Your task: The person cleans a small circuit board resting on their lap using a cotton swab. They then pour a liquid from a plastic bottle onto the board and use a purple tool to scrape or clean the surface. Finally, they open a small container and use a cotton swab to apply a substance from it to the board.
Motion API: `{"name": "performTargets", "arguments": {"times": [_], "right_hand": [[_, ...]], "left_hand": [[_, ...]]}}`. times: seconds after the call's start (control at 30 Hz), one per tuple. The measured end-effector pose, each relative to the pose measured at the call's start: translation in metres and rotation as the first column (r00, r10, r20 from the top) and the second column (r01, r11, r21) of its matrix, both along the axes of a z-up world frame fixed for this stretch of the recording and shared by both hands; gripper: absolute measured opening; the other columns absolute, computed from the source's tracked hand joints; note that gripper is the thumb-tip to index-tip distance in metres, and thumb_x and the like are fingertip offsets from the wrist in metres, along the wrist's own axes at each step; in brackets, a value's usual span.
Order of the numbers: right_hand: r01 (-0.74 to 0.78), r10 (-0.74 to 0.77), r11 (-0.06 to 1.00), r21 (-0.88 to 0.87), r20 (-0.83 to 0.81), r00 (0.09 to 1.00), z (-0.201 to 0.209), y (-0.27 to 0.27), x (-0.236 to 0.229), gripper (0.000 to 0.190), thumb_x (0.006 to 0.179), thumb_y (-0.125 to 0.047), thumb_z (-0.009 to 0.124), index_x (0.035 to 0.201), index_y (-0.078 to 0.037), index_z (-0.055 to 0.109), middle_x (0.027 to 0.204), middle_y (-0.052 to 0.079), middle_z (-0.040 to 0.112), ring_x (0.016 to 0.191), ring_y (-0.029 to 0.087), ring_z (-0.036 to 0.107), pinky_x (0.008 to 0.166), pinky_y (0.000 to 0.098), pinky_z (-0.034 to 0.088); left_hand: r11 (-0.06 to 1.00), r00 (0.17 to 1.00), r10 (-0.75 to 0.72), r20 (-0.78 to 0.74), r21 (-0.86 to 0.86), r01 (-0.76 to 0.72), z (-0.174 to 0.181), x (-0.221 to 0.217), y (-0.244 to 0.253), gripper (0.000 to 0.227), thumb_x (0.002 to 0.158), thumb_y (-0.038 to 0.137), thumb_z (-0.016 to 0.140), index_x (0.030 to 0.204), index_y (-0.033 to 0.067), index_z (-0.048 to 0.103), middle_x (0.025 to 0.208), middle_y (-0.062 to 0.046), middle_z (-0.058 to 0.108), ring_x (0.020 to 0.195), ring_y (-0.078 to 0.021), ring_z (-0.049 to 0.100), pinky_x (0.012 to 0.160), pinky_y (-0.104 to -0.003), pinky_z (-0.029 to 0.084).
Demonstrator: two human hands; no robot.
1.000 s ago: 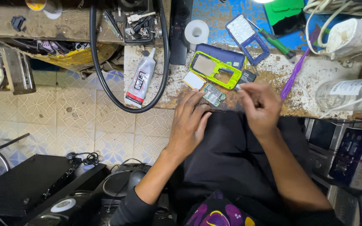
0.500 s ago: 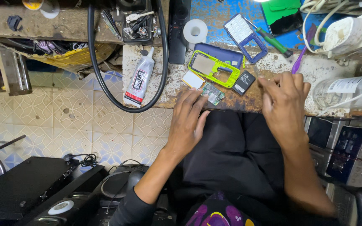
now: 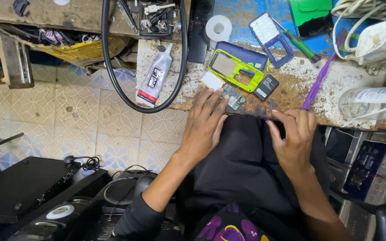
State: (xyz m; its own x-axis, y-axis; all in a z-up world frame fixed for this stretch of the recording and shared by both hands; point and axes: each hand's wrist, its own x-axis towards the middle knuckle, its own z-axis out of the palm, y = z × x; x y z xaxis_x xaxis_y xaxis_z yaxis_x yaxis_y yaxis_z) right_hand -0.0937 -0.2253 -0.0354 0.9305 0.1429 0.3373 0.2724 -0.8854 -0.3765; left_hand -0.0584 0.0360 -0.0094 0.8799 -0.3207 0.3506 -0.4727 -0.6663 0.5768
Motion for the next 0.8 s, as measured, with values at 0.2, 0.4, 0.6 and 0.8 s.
{"name": "performTargets", "arguments": {"times": [0.2,0.4,0.6,0.8], "right_hand": [[-0.066,0.053,0.986,0.155,0.085,0.995,-0.001,0.006,0.001,0.013,0.094,-0.004,0.085,0.099,-0.004,0.073,0.096,0.009,0.059,0.094,0.037,0.061,0.084,0.0466,0.047],[0.018,-0.041,0.877,0.480,0.038,0.998,0.011,0.015,0.006,0.010,0.097,0.002,0.082,0.097,0.002,0.071,0.090,0.013,0.069,0.068,0.028,0.061,0.067,0.0392,0.046],[0.069,0.075,0.602,0.796,-0.143,0.987,0.024,0.059,0.020,0.006,0.101,0.007,0.060,0.105,0.009,0.057,0.081,0.024,0.072,0.055,0.020,0.068,0.047,0.0259,0.051],[0.138,0.158,0.542,0.829,-0.262,0.952,0.022,0.073,0.029,0.011,0.105,0.001,0.056,0.112,0.010,0.056,0.078,0.023,0.071,0.054,0.021,0.069,0.045,0.0257,0.054]], "left_hand": [[1.000,1.000,-0.002,0.006,-0.011,0.002,-0.004,-0.002,-0.001,0.043,0.099,0.009,0.066,0.141,0.0028,0.058,0.142,-0.021,0.057,0.137,-0.0429,0.050,0.113,-0.055,0.041],[1.000,1.000,0.002,0.026,0.007,-0.002,-0.007,-0.004,-0.002,0.041,0.099,0.009,0.067,0.138,0.0048,0.061,0.140,-0.021,0.057,0.137,-0.0432,0.050,0.110,-0.054,0.042],[1.000,0.999,0.003,0.043,0.009,-0.003,-0.004,-0.003,-0.003,0.040,0.100,0.010,0.065,0.140,0.0064,0.060,0.139,-0.021,0.056,0.137,-0.0437,0.050,0.109,-0.053,0.043],[1.000,0.998,0.000,0.056,0.000,0.000,-0.006,-0.002,-0.002,0.041,0.101,0.010,0.064,0.142,0.0073,0.058,0.140,-0.022,0.056,0.137,-0.0442,0.050,0.110,-0.054,0.043]]}}
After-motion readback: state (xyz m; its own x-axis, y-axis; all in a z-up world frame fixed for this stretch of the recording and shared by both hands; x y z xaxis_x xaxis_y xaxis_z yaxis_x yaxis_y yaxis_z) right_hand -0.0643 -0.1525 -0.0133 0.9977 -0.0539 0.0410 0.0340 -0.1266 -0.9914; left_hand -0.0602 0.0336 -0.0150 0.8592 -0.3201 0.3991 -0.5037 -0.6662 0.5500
